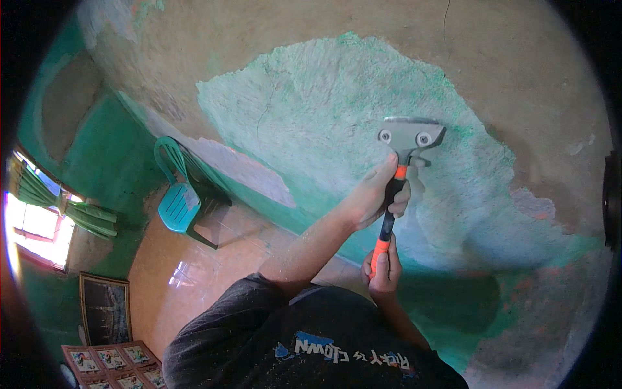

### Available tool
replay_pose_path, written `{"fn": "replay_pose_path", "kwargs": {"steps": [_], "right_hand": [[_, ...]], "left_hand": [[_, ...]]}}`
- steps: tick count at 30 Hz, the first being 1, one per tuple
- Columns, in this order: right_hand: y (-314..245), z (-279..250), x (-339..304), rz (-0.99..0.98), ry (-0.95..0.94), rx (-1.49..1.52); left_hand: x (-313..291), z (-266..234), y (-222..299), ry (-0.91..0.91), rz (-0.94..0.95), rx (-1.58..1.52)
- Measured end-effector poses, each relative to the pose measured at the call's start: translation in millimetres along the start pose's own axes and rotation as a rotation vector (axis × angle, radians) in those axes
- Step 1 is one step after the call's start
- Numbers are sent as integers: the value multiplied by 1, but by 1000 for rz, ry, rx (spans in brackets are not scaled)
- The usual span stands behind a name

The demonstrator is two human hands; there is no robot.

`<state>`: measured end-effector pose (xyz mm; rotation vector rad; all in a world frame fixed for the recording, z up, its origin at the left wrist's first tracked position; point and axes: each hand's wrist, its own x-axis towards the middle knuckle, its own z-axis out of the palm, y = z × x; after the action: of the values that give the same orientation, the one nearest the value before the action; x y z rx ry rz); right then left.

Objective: The person is using a long-handled scraper to remove old paint or plaster from a room's wall.

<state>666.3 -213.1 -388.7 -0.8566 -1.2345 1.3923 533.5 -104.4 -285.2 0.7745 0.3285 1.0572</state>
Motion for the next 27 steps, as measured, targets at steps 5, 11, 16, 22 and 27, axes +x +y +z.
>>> {"fn": "replay_pose_path", "kwargs": {"steps": [5, 11, 16, 22, 27], "right_hand": [[10, -7, -2, -5, 4, -40], [18, -9, -2, -35, 1, -80], [9, -10, 2, -65, 8, -105], [18, -13, -2, -38, 20, -138], [8, -13, 6, -103, 12, -99]], "left_hand": [[-4, 3, -4, 42, -9, 16], [0, 0, -9, 20, 11, 4], [2, 3, -7, 21, 0, 24], [1, -2, -14, 53, -18, 0], [7, 9, -1, -11, 28, 36]]}}
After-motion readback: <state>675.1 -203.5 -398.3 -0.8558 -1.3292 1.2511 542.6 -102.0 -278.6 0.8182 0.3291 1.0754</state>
